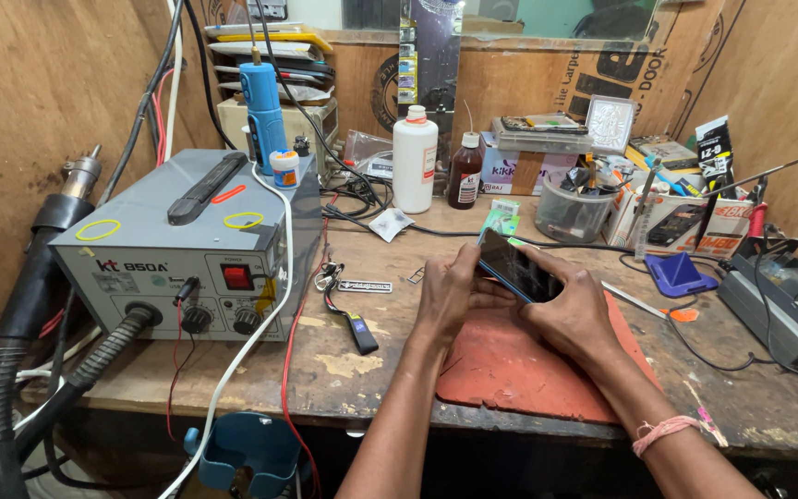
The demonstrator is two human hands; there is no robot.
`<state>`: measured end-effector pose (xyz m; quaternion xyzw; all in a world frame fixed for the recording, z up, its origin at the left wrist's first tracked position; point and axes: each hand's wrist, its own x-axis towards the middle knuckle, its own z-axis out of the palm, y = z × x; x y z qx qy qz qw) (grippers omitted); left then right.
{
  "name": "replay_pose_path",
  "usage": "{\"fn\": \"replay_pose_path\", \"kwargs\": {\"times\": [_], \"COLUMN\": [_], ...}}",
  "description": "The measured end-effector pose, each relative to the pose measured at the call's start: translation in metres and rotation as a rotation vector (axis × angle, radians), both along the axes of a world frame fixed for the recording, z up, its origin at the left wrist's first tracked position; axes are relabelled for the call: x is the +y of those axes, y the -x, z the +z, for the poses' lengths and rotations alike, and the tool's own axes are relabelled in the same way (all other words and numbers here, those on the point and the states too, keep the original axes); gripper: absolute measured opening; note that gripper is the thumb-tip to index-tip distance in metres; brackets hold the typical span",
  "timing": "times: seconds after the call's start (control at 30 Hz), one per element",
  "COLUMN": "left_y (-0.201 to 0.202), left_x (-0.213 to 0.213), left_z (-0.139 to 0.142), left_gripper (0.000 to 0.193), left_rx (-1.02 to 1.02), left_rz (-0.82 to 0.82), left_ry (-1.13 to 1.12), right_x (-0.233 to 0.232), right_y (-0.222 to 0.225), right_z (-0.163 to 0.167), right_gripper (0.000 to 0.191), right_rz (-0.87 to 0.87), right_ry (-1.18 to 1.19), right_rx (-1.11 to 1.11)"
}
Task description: The person disassembles a smartphone by prying open the back cover and then uses a screwdriver to remove screws from the internal components. The back cover is set aside, and the internal circuit board is exposed.
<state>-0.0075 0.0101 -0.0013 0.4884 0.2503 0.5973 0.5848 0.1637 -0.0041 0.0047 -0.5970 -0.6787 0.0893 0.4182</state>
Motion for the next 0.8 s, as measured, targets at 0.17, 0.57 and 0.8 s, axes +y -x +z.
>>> {"fn": "replay_pose_path", "kwargs": {"times": [0.17, 0.57, 0.8], "left_y": [0.0, -0.004, -0.003], "left_x": [0.004, 0.018, 0.016], "left_z": [-0.005, -0.018, -0.019], "left_gripper": [0.053, 0.05, 0.049], "left_rx": [0.017, 0.002, 0.015], "left_rz": [0.019, 0.013, 0.017], "left_ry": [0.01, -0.043, -0.07], "right_x": [0.001, -0.002, -0.004], "right_y": [-0.001, 0.002, 0.003], "right_z": [-0.003, 0.003, 0.004], "right_gripper": [0.081, 0.084, 0.083], "right_rz": [0.048, 0.015, 0.031], "right_ry": [-0.096, 0.019, -0.01], "right_rx": [-0.028, 0.05, 0.046]}}
